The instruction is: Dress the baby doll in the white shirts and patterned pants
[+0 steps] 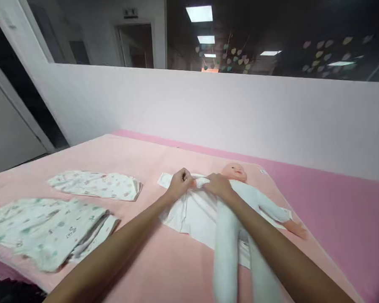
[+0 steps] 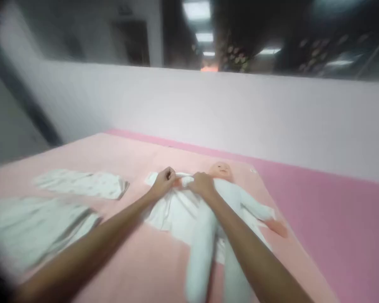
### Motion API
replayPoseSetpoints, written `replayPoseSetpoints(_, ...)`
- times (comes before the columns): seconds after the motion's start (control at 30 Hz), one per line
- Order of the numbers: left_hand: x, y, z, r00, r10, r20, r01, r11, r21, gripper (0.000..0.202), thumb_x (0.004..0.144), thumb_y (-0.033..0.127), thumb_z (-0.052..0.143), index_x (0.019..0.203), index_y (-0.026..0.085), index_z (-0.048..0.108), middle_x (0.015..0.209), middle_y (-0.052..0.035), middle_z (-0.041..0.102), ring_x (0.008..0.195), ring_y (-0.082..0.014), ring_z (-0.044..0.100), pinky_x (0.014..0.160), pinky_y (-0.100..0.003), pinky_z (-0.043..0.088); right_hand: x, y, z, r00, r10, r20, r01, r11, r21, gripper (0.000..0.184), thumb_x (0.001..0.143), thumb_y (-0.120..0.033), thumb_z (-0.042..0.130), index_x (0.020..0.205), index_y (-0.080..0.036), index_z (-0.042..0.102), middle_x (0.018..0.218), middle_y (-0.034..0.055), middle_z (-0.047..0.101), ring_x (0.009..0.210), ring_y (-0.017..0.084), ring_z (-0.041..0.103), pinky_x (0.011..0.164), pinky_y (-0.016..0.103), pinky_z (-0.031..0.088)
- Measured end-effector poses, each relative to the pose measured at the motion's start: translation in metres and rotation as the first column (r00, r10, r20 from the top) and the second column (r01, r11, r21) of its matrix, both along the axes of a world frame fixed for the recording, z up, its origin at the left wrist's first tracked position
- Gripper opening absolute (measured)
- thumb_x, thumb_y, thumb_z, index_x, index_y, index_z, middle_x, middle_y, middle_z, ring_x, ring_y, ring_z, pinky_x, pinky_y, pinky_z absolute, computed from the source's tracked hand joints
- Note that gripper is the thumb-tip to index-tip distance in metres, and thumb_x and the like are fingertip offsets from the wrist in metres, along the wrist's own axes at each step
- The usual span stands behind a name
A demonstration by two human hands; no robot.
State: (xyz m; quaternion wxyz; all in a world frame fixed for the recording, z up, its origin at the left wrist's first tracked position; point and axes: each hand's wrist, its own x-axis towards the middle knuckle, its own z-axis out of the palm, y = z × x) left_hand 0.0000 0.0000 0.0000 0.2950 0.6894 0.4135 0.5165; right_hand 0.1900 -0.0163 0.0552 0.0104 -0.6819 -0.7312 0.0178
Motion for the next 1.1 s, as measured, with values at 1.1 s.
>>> replayPoseSetpoints(1.1, -0.003, -0.042, 0.021, 0.554, 0.139, -0.821, -0.354, 0.932, -0.081, 0.022, 0.092, 0.041, 0.052, 0.092, 0.019, 0.057, 0.098, -0.0131, 0.073, 0.094, -0.0308, 0.069, 0.072, -0.036, 0.042, 0.023, -0.004, 0.010, 0.933, 0.280, -0.227, -0.315, 0.940, -0.135, 0.068, 0.088, -0.043, 0.063, 0.155, -0.042, 0.050, 0.151, -0.0041, 0.060, 0.131, 0.033, 0.062, 0.107, 0.042, 0.046)
